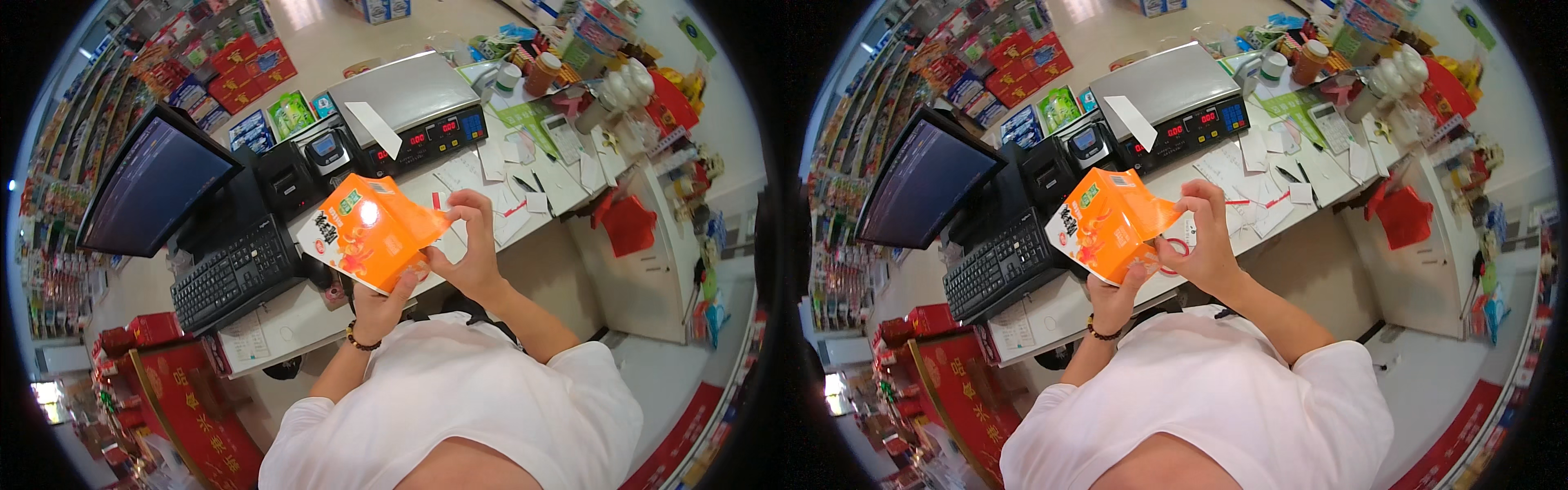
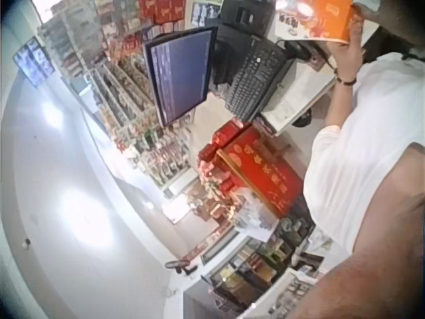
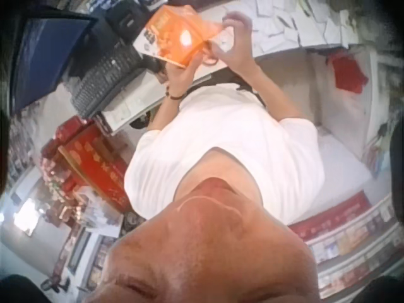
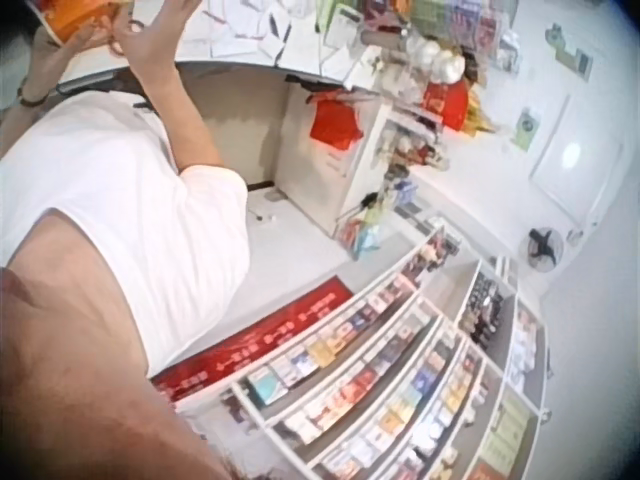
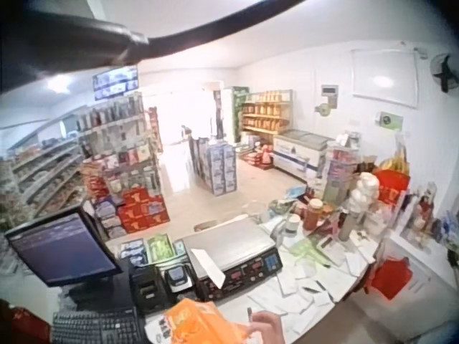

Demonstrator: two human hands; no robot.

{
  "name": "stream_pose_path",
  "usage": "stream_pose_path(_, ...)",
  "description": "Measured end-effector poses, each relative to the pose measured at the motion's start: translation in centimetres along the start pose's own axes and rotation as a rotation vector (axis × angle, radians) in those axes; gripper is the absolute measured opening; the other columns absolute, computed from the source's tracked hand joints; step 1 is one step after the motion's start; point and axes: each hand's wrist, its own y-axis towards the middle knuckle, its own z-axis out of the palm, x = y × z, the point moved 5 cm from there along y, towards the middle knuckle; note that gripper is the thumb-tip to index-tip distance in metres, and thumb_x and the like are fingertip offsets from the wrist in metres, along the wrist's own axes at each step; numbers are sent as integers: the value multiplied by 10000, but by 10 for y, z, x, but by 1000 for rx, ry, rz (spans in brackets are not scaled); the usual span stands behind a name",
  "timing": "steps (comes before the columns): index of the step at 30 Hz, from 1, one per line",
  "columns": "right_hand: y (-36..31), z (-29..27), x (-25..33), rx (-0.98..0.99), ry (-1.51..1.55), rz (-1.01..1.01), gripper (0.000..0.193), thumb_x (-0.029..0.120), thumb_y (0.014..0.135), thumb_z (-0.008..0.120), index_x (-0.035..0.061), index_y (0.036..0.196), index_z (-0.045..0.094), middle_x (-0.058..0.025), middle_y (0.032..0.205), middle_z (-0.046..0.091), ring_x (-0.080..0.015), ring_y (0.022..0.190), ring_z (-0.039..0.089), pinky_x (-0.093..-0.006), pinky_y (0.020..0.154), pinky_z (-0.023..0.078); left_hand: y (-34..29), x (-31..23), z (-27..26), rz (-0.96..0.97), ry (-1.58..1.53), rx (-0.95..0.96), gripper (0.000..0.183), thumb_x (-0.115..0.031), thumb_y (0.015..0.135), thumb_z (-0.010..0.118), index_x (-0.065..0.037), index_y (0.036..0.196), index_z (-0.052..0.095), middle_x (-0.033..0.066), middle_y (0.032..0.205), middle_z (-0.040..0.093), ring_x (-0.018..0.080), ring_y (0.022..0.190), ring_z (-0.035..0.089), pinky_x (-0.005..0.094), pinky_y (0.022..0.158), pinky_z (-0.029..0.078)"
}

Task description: The person picks up an orange and white cardboard box, unfolds it, and uses red scissors to cut along the edges and fold lines. They trim the flaps and reshape the cardboard into a flat piece, then continue cutting and folding the material at the checkout counter.

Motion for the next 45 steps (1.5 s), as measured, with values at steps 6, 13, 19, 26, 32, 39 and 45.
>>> stream_pose_path(6, 14, -48, -59, 78, 239, 167, 325, 141, 685, 729, -13, 888, 525, -128, 882, 596, -169, 693, 596, -265, 630, 500, 5, 23, 70, -70, -191, -144, 395, -173, 821, 635, 28, 1127, 488, 76, 1041, 578, 144, 925, 558, 280, 778, 455)
stream_pose_path(13, 41, -94, -102, 348, 106, -120, 247, 209, 772, 654, -2, 870, 571, -120, 769, 589, -249, 620, 578, -304, 520, 467, 10, 66, 129, -36, -266, -298, 544, -421, 861, 522, -8, 1201, 425, 86, 1207, 476, 193, 1105, 475, 347, 900, 401)
stream_pose_path(19, 40, -90, -99, 645, 23, -387, 171, 94, 771, 621, 2, 887, 537, -119, 824, 563, -257, 669, 582, -317, 557, 485, 32, 45, 138, -100, -385, -340, 532, -423, 912, 389, -67, 1298, 302, 88, 1292, 391, 245, 1204, 377, 432, 991, 316)
stream_pose_path(26, 59, -82, -97, 708, 286, -315, 180, 65, 748, 630, 1, 884, 532, -108, 796, 560, -253, 643, 576, -327, 562, 486, 41, 42, 140, -180, -682, -365, 471, -267, 889, 499, -47, 1269, 332, 99, 1243, 442, 249, 1151, 441, 432, 960, 361)
stream_pose_path(32, 79, -69, -74, 691, 233, -500, 193, 98, 757, 629, 0, 894, 536, -106, 801, 562, -247, 643, 578, -333, 566, 486, 42, 32, 120, -181, -749, -305, 442, -248, 888, 513, -30, 1243, 366, 105, 1200, 477, 235, 1115, 483, 384, 947, 395)
stream_pose_path(39, 75, -22, -73, 790, 68, -747, 196, 113, 749, 629, 6, 871, 519, -90, 779, 549, -244, 645, 579, -322, 542, 482, 35, 31, 89, -164, -590, -437, 421, -254, 892, 505, -28, 1225, 381, 89, 1178, 480, 211, 1076, 499, 347, 902, 415)
stream_pose_path(45, 75, -9, -72, 732, 116, -685, 215, 83, 721, 639, 10, 887, 524, -86, 780, 552, -238, 626, 570, -320, 511, 468, 42, 30, 80, -129, -647, -458, 434, -269, 891, 508, -36, 1231, 372, 81, 1181, 473, 203, 1084, 483, 348, 875, 420)
